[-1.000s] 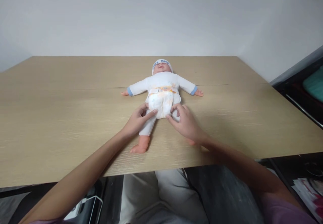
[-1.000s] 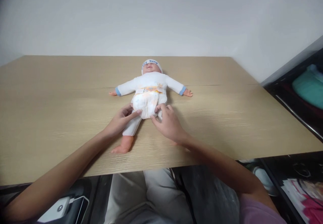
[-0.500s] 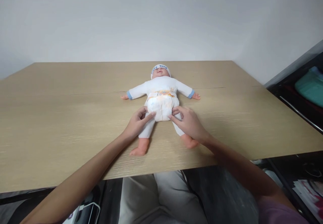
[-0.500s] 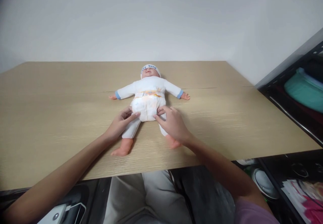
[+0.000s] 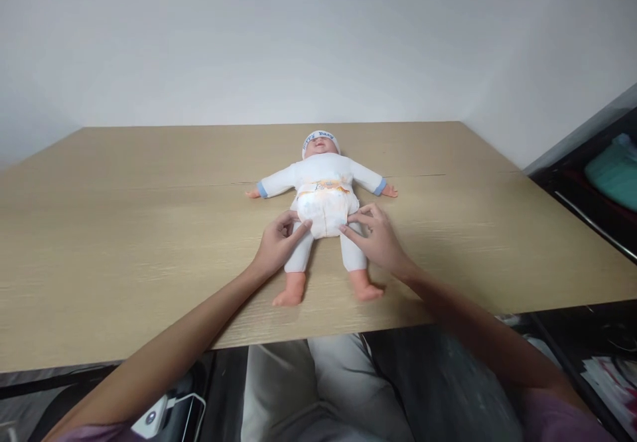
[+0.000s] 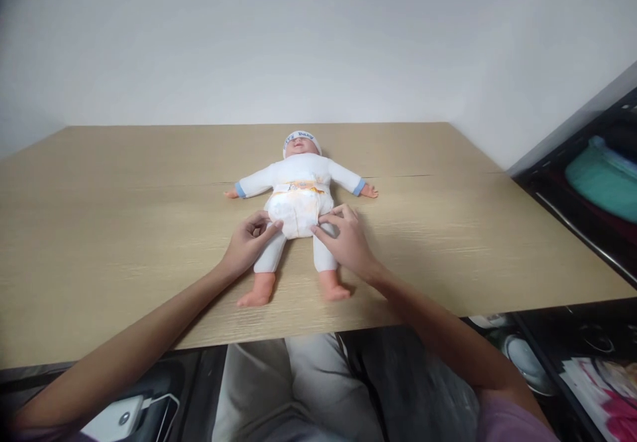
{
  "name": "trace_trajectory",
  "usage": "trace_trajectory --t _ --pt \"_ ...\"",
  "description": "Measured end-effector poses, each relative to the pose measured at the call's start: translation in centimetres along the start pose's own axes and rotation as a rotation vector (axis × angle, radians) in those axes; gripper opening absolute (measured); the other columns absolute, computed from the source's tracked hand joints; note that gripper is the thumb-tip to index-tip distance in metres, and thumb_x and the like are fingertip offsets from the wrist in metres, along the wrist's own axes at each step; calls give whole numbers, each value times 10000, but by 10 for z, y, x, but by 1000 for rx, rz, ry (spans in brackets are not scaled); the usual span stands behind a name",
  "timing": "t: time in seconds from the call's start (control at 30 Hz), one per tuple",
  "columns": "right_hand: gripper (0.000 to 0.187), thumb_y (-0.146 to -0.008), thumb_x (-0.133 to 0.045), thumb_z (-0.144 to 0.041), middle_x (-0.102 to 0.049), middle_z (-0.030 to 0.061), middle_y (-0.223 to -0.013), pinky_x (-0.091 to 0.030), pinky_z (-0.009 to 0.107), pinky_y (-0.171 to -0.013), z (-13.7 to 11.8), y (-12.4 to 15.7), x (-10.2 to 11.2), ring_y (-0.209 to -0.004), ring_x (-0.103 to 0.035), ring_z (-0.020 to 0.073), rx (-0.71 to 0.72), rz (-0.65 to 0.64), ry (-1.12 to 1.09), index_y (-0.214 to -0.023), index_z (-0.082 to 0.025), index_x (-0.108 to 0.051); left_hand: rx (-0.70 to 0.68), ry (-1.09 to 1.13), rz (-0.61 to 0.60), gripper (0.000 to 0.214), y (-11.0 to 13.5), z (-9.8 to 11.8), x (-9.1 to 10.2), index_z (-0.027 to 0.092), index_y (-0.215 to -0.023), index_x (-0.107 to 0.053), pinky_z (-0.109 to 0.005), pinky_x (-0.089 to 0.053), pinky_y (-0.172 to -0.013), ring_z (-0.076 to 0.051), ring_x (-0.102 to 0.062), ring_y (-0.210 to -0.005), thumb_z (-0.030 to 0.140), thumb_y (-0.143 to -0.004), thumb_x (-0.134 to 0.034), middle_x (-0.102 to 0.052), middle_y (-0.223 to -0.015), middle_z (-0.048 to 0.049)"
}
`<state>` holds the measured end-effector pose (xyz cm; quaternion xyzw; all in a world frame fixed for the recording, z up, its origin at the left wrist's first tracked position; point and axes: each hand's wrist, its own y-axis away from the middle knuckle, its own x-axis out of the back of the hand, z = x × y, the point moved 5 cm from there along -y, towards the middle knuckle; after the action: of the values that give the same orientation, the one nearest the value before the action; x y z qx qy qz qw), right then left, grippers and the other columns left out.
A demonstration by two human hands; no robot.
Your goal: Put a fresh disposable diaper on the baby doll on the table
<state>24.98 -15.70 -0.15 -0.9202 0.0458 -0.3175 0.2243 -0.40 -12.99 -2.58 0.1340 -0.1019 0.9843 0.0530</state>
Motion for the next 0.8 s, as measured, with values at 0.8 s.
trace_trajectory --t 0.8 --pt "356 -996 -583 -401 -792 210 -1190 -492 528 -1035 97 -112 2 -1124 -669 394 -24 53 457 -1201 -157 -741 -51 -745 265 512 -112 -20 48 206 -1135 -657 -453 -471 -909 -380 -675 -1004 641 -877 -736 -767 -1052 -166"
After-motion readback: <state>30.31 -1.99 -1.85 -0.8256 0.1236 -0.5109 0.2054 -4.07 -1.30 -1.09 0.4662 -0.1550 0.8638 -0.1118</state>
